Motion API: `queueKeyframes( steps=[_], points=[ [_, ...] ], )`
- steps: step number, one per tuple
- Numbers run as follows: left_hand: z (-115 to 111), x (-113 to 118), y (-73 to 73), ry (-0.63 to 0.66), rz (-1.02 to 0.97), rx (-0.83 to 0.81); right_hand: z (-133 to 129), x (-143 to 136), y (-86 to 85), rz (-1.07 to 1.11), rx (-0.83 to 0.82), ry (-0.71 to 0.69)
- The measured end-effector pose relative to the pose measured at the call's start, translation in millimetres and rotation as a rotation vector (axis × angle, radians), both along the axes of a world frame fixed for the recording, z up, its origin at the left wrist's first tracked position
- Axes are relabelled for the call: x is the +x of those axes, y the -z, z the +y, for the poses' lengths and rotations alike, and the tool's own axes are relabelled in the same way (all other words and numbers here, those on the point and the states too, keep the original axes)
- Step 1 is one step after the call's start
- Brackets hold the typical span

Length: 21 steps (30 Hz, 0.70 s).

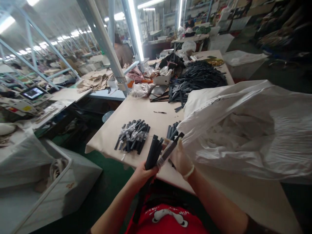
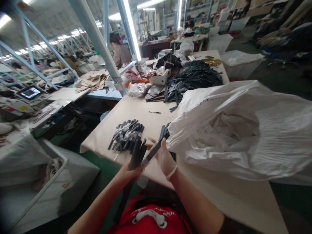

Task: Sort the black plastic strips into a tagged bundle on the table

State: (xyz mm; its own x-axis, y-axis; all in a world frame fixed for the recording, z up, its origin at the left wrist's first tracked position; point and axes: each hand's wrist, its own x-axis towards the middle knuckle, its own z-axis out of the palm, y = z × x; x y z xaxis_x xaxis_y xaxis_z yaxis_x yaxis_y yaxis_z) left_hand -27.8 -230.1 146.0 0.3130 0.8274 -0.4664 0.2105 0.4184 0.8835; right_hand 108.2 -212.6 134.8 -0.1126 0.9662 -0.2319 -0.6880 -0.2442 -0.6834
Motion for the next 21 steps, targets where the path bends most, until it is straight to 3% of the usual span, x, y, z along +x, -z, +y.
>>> queueKeyframes(
  steps=[2, 4, 8, 11, 14, 16, 17, 19, 21],
  points=[
    [8, -4, 10.3, -0.057, 0.033, 0.007, 14, -6, 5.5, 0.03, -0.025, 0.095],
    [21, -9, 27.1, -0.159, 0.054, 0.019, 25, -16, 13.3, -0.02, 0.015, 0.056],
    [63, -25, 75.3, -0.218, 0.179, 0.087, 39, -16, 30.6, -0.379, 0.078, 0.009],
    [106, -39, 112.1, -0.181, 0.439, 0.193, 45, 29, 33.0, -0.727, 0.105, 0.139],
    [141, -52, 138.3, -0.097, 0.659, 0.234, 47, 105, 27.3, -1.246, 0.098, 0.43],
    [154, -61, 146.5, -0.067, 0.732, 0.253, 48, 154, 25.8, -1.647, -0.018, 0.518],
    [158, -65, 147.2, -0.06, 0.759, 0.271, 48, 174, 26.7, -1.834, -0.099, 0.457],
    [160, -67, 141.0, -0.067, 0.809, 0.312, 48, 199, 30.0, -2.129, -0.247, 0.217],
    [154, -58, 125.0, -0.076, 0.784, 0.334, 45, 205, 31.0, -2.294, -0.32, -0.006]
  ],
)
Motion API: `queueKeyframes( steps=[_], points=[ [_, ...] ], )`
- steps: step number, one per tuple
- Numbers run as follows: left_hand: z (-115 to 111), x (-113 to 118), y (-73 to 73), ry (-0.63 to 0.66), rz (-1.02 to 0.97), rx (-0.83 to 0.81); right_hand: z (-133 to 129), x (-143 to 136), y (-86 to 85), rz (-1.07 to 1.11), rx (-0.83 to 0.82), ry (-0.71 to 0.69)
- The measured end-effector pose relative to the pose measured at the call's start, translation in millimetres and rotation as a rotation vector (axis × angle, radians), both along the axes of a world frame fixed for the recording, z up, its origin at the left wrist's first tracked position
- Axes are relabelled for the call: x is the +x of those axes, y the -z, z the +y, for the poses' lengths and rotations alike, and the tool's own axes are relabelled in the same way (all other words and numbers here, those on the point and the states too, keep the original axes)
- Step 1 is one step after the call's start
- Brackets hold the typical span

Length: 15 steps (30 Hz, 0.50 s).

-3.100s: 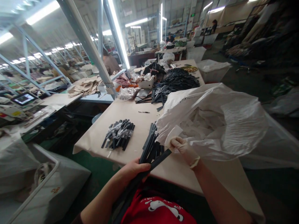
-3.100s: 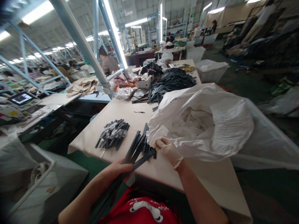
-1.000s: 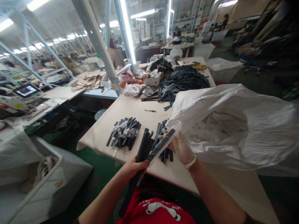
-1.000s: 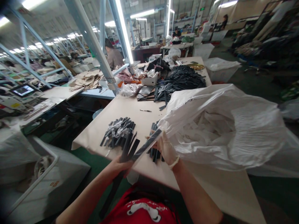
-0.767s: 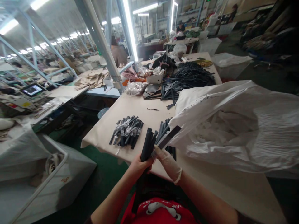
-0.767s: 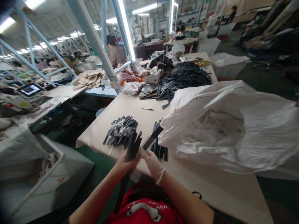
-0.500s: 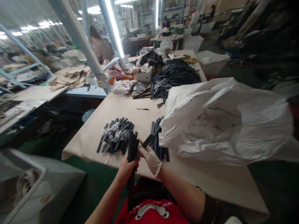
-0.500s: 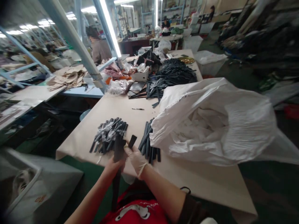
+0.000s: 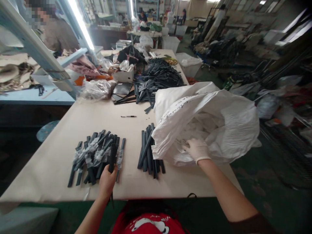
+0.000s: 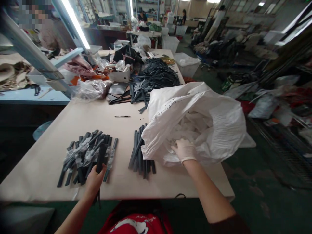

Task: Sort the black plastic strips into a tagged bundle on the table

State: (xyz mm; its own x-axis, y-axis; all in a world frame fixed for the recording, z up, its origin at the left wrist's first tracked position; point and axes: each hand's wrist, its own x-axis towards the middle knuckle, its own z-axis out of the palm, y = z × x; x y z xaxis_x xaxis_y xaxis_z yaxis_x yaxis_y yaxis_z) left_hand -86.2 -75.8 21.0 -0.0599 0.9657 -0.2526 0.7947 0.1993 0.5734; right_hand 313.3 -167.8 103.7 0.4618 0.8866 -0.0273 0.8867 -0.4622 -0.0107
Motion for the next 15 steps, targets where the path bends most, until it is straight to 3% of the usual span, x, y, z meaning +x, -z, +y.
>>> queueKeyframes(
  steps=[2, 4, 6, 8, 11, 15],
  points=[
    [-13, 22, -23.8, 0.052, -0.147, -0.026, -7, -10, -5.8, -0.068, -0.029, -0.023],
    [-32, 55, -50.7, 0.158, -0.369, -0.13, -18, -30, -18.0, -0.093, 0.066, -0.055],
    [-54, 93, -74.5, 0.251, -0.58, -0.306, -34, -56, -31.4, -0.072, 0.154, -0.159],
    [-75, 129, -88.9, 0.307, -0.778, -0.472, -53, -83, -40.4, -0.032, 0.186, -0.309],
    [-95, 167, -89.9, 0.269, -0.884, -0.585, -86, -112, -41.6, 0.034, 0.186, -0.443],
    [-116, 184, -76.4, 0.243, -0.832, -0.519, -134, -113, -28.3, 0.334, 0.271, -0.451]
  ],
)
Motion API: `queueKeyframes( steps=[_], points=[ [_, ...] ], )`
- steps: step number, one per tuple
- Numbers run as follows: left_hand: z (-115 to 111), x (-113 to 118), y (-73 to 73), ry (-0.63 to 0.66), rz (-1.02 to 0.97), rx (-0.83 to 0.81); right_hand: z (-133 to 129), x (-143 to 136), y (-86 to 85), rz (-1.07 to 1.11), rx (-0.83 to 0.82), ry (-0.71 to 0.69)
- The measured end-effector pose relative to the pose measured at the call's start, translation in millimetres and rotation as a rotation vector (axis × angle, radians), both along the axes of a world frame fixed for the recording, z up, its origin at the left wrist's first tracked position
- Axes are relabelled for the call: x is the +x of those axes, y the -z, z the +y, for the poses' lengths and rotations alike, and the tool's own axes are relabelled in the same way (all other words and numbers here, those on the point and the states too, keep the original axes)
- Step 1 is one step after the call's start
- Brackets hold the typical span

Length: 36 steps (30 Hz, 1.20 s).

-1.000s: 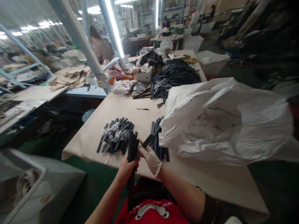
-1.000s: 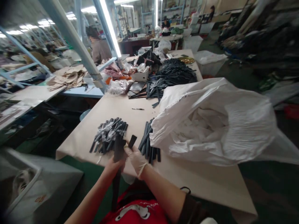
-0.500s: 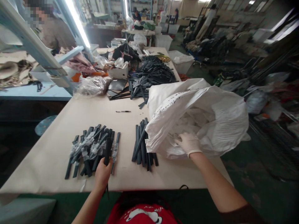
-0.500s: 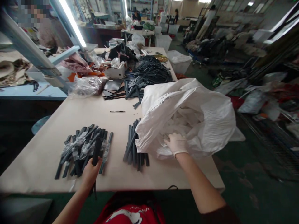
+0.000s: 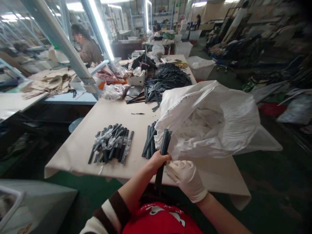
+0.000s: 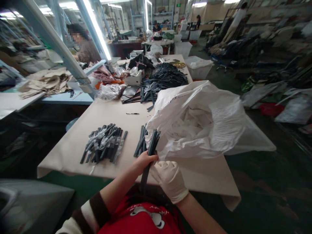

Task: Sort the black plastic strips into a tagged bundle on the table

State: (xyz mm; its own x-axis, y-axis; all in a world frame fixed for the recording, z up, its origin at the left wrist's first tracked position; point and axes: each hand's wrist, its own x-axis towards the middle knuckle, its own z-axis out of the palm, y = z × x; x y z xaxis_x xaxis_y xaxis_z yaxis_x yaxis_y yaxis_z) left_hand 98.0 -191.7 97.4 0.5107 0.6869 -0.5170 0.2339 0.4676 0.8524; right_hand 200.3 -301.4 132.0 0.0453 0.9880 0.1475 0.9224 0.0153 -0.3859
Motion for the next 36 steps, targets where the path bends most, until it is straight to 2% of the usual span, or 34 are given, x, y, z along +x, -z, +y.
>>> queueKeyframes(
  steps=[1, 3, 5, 6, 8, 10, 14, 18, 21, 28, 36],
  points=[
    [-6, 2, 1.5, -0.007, -0.003, 0.034, -11, 5, 4.8, 0.145, 0.02, 0.049],
    [-18, 5, 0.5, -0.031, -0.013, 0.122, -27, 17, 15.1, 0.505, 0.015, 0.238],
    [-31, 9, -4.8, -0.041, -0.002, 0.226, -34, 25, 24.8, 0.911, -0.142, 0.384],
    [-37, 10, -8.4, -0.032, 0.014, 0.27, -34, 26, 28.5, 1.095, -0.259, 0.371],
    [-48, 10, -16.4, -0.002, 0.051, 0.334, -29, 26, 31.8, 1.368, -0.428, 0.237],
    [-56, 2, -24.8, -0.001, 0.08, 0.39, -21, 23, 29.1, 1.542, -0.402, 0.197],
    [-75, -37, -44.7, -0.029, 0.109, 0.417, -7, 26, 13.2, 1.816, -0.251, 0.399],
    [-96, -72, -66.0, -0.002, 0.11, 0.333, 1, 29, 2.5, 1.904, -0.301, 0.318],
    [-106, -80, -73.8, -0.046, 0.127, 0.383, 4, 23, 3.4, 1.868, -0.281, 0.281],
    [-106, -86, -68.6, -0.07, 0.313, 0.601, 4, 8, 9.8, 1.693, -0.214, 0.296],
    [-108, -93, -71.9, -0.041, 0.301, 0.556, 0, 9, 10.8, 1.696, -0.268, 0.287]
  ],
)
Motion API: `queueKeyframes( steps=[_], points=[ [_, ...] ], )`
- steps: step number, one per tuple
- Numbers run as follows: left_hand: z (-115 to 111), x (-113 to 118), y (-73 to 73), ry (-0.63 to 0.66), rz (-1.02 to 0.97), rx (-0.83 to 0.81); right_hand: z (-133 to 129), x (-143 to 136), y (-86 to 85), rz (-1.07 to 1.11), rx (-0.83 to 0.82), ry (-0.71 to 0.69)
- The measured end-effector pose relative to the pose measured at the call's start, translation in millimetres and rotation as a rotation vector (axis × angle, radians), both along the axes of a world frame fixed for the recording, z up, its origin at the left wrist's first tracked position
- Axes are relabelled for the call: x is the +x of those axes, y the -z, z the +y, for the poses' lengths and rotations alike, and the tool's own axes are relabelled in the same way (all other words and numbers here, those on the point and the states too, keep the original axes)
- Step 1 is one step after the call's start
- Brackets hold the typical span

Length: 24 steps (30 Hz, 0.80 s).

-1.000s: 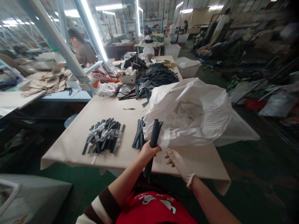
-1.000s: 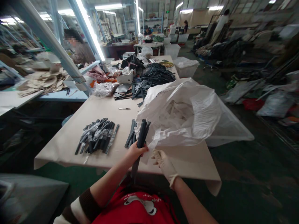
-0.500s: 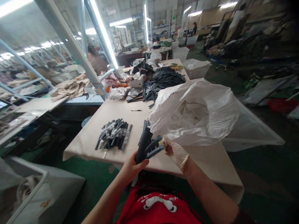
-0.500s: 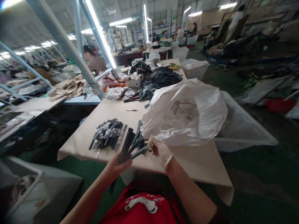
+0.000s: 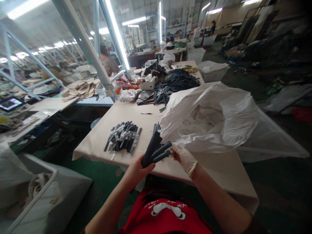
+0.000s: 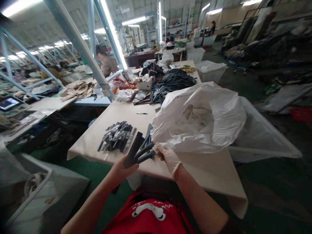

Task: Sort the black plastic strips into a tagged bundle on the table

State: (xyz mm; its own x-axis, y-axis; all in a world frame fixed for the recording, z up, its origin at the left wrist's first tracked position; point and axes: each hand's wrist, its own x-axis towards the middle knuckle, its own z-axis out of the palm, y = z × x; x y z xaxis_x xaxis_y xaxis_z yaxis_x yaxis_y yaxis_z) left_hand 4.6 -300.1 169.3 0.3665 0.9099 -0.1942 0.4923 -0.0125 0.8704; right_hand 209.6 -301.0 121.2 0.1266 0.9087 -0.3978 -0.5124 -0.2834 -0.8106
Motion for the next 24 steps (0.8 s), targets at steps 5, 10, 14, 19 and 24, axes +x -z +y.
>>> queueKeyframes(
  steps=[5, 10, 14, 19, 24],
  points=[
    [4, 0, 0.4, 0.045, 0.09, 0.071, -1, 6, 2.6, 0.0, -0.011, -0.005],
    [8, 11, 3.5, 0.063, 0.19, 0.151, -9, -3, -3.3, -0.187, 0.048, -0.107],
    [9, 17, 14.7, 0.017, 0.191, 0.174, -13, -16, -8.5, -0.28, 0.096, -0.319],
    [9, 6, 29.8, 0.01, -0.099, -0.174, -6, -19, -10.0, -0.396, 0.103, -0.141],
    [18, 1, 28.3, -0.206, -0.289, -0.201, 6, -36, -9.4, -0.314, 0.224, -0.425]
  ],
)
